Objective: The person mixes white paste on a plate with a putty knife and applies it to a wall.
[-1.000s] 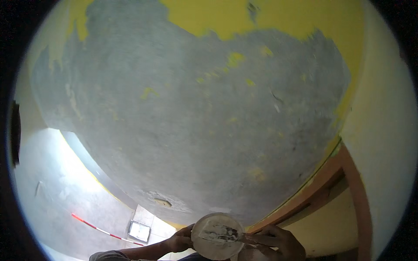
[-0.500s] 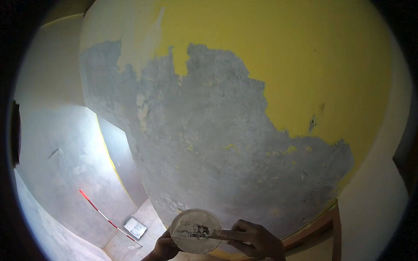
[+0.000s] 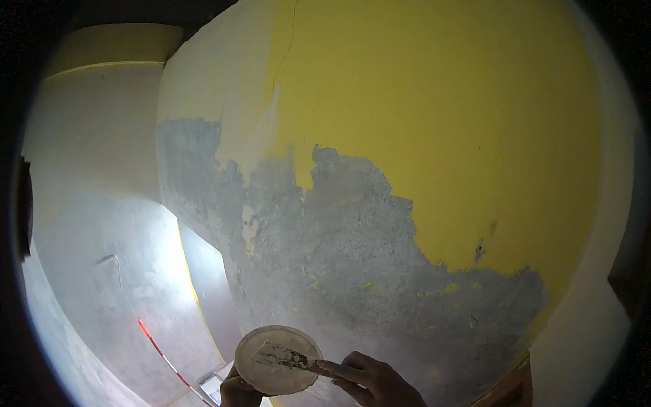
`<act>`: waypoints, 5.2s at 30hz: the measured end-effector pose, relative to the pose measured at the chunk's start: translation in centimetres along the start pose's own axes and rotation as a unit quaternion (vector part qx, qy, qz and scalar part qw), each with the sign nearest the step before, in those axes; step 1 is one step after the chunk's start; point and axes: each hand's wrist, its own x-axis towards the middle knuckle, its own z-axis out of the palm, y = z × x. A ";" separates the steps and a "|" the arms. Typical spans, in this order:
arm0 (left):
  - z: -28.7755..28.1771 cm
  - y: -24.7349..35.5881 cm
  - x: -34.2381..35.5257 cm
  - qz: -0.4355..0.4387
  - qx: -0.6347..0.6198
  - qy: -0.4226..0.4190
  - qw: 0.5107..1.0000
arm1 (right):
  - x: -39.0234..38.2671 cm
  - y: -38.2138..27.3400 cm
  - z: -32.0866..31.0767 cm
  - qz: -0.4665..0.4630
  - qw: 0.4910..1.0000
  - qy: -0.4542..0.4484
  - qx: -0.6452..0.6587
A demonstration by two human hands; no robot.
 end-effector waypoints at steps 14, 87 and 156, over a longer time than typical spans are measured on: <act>9.6 3.9 14.1 0.147 -0.012 -0.244 0.958 | 8.9 0.7 -7.2 0.096 0.961 0.209 0.151; 22.4 18.5 22.0 0.188 0.105 -0.290 0.933 | 10.6 2.7 -15.6 -0.231 0.874 0.313 -0.291; 23.5 20.1 21.8 0.330 0.152 -0.255 0.896 | 19.0 -3.1 -17.6 -0.135 0.917 0.334 -0.169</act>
